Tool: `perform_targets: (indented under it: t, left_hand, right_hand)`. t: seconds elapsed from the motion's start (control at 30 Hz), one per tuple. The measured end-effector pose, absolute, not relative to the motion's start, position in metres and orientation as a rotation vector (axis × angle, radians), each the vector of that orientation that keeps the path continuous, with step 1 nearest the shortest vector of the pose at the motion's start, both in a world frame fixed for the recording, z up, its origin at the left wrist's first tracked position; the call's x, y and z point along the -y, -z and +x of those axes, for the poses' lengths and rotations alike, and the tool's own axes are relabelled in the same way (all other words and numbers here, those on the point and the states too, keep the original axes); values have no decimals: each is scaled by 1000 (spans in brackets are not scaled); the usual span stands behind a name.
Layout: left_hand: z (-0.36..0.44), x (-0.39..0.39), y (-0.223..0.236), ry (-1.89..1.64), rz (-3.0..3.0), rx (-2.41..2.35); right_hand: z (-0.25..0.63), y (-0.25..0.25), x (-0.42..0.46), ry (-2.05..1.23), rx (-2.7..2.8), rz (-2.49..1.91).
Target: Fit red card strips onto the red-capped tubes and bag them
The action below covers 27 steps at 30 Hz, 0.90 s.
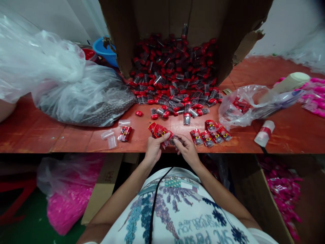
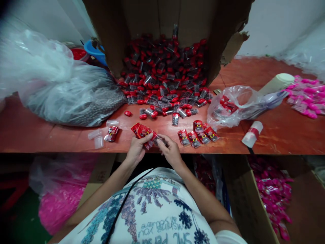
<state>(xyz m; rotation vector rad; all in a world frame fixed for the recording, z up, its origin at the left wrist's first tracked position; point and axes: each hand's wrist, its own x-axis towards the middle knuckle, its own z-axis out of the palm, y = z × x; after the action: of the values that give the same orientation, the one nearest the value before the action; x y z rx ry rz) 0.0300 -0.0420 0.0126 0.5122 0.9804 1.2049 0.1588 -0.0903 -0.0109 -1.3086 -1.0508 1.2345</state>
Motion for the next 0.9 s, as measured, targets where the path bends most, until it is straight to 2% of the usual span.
perform_targets:
  t: [0.23, 0.5, 0.77, 0.9]
  left_hand:
    - [29, 45, -16, -1163, 633, -1040]
    - [30, 45, -11, -1149, 659, -1072]
    - [33, 51, -18, -1068, 801, -987]
    - [34, 53, -16, -1101, 747, -1026]
  right_hand:
    - [168, 7, 89, -1202, 1183, -1342]
    - [177, 0, 94, -839, 1517, -1255]
    - [163, 9, 98, -1140, 1052, -1257]
    - [165, 12, 98, -1113, 1152, -1219]
